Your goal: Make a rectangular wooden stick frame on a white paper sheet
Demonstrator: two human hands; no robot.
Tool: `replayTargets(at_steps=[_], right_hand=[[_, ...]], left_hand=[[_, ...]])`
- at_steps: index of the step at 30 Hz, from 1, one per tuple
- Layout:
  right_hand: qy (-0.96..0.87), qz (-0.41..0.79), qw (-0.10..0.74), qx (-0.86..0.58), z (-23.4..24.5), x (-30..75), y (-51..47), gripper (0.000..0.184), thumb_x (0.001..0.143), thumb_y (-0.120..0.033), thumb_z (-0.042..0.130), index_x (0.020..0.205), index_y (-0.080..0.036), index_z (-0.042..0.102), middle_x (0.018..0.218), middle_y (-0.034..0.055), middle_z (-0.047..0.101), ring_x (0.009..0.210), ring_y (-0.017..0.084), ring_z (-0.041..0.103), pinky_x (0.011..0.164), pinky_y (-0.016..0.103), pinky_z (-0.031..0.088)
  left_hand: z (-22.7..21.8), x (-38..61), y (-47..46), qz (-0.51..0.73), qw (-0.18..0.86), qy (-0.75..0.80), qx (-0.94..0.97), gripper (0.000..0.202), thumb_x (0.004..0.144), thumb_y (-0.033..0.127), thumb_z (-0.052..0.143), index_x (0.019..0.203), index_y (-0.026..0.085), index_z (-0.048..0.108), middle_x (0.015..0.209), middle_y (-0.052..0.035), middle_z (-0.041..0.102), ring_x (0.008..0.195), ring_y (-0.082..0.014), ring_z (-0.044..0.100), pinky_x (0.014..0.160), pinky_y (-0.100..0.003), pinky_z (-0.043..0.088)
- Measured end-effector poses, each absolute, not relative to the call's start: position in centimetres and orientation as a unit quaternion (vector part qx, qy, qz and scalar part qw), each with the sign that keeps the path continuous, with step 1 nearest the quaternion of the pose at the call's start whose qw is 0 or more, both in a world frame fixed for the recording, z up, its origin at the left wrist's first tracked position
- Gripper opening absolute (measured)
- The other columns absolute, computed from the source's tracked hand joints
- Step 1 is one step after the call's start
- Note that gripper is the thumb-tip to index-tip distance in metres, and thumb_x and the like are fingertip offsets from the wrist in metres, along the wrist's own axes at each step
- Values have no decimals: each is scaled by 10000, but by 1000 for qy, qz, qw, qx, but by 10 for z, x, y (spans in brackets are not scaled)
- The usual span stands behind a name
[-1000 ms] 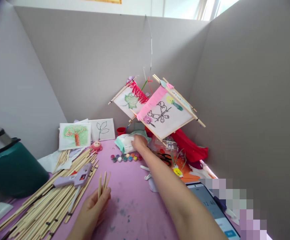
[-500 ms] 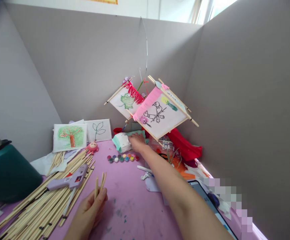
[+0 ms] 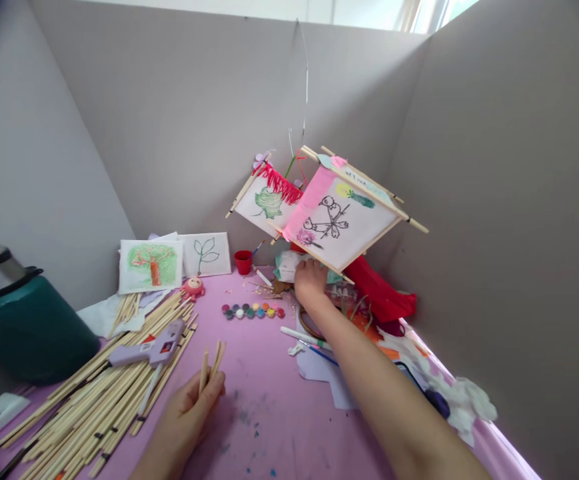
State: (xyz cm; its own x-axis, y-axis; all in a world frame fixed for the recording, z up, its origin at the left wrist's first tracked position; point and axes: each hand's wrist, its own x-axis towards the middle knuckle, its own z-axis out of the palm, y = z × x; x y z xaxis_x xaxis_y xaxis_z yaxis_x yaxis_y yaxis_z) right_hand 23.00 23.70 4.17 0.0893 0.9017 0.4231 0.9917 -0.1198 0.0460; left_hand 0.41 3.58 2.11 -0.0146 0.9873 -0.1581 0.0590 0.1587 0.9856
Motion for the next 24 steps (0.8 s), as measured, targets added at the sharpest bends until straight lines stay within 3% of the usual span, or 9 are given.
replayTargets(at_steps=[4, 8, 12, 16, 19, 21, 24], right_hand=[[-665, -142, 172, -713, 33, 241, 243, 325, 900, -327, 543, 1182, -165, 546, 1189, 89, 569, 998, 202, 589, 835, 412, 509], [-664, -93, 235, -704, 28, 243, 251, 322, 902, -328, 540, 1181, -167, 546, 1181, 85, 573, 986, 198, 593, 824, 407, 513], [-667, -59, 290, -684, 25, 242, 247, 331, 910, -313, 525, 1205, -164, 531, 1183, 88, 579, 1017, 206, 587, 857, 418, 497], [-670, -32, 312, -673, 24, 245, 238, 355, 906, -198, 452, 1253, -133, 489, 1174, 117, 614, 1077, 217, 577, 899, 344, 462], [-675, -13, 313, -668, 25, 247, 233, 433, 874, -166, 439, 1305, -128, 430, 1152, 120, 636, 1020, 214, 611, 845, 304, 471], [-679, -4, 308, -666, 27, 246, 231, 456, 863, -147, 431, 1317, -132, 408, 1121, 109, 652, 971, 200, 632, 818, 285, 476], [-678, -2, 294, -674, 28, 243, 233, 510, 845, -174, 492, 1341, -150, 374, 1179, 110, 616, 981, 197, 626, 816, 282, 480]], left_hand=[[21, 9, 37, 425, 502, 540, 525, 353, 743, 490, 598, 654, 177, 462, 587, 57, 344, 564, -101, 322, 536, -208, 306], [39, 23, 54, 356, 478, 513, 618, 242, 803, 392, 532, 702, 173, 510, 572, 57, 369, 532, -99, 353, 514, -212, 299], [68, 48, 108, 323, 260, 508, 755, 240, 896, 309, 409, 982, 216, 613, 614, 36, 537, 581, -127, 518, 568, -221, 384], [79, 85, 181, 292, 190, 514, 784, 405, 852, 157, 473, 1239, 263, 530, 850, -25, 675, 794, -189, 629, 711, -283, 444], [73, 111, 224, 263, 157, 531, 790, 451, 847, 175, 553, 1289, 237, 492, 951, -72, 670, 900, -231, 633, 787, -359, 472], [68, 123, 243, 251, 147, 542, 788, 345, 881, 273, 564, 1209, 173, 537, 1050, -76, 634, 935, -213, 616, 828, -413, 492], [64, 134, 258, 256, 142, 559, 776, 280, 900, 336, 545, 1113, 156, 578, 1122, -77, 601, 972, -200, 600, 837, -412, 506]])
